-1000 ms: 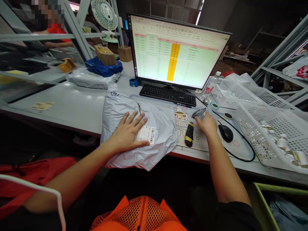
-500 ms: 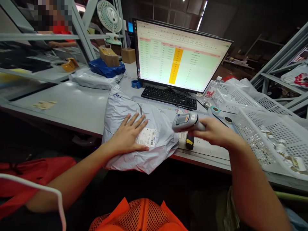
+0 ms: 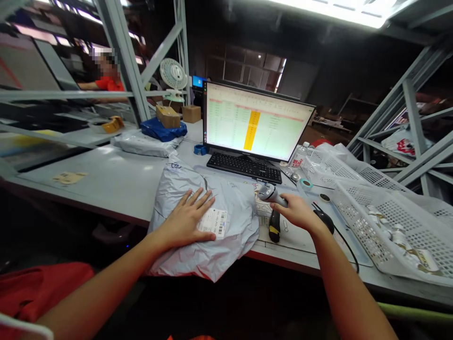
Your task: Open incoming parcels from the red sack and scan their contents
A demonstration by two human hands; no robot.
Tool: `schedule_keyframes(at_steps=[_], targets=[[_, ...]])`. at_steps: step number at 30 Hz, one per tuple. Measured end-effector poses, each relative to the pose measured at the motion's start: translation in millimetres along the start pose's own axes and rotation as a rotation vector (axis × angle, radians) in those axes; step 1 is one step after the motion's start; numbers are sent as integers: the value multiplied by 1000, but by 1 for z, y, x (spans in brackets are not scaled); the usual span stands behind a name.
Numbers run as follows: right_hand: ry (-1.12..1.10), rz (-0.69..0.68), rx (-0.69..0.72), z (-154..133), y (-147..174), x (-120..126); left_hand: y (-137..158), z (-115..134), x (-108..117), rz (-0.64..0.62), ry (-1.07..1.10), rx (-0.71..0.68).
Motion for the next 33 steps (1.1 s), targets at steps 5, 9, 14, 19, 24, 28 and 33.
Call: schedule_keyframes(at_steps=[5, 9, 14, 19, 24, 28, 33], targets=[[158, -14, -379, 93, -28, -54, -2, -7, 4, 12, 4, 10], [215, -12, -499, 123, -27, -85, -10, -24, 7, 25, 16, 72], [263, -35, -550, 130, -26, -89, -14, -36, 4, 63, 0, 118], [235, 238, -445, 94, -57, -47, -13, -33, -5, 104, -34, 111], [84, 112, -187, 32, -127, -75, -14, -36, -11, 115, -40, 101], [55, 50, -185, 11, -159, -98, -12, -40, -14, 125, -31, 97], [54, 3, -237, 8, -173, -104, -10, -38, -15, 141, -24, 84]])
Point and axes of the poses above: each hand's wrist, its own y-axis away from the middle knuckle, its own x-axis out of the back of the hand, z = x × y, the point moved 9 cm from there along -y, towards the middle knuckle, and after that the axes turned 7 degrees about y, right-handed, at the moved point
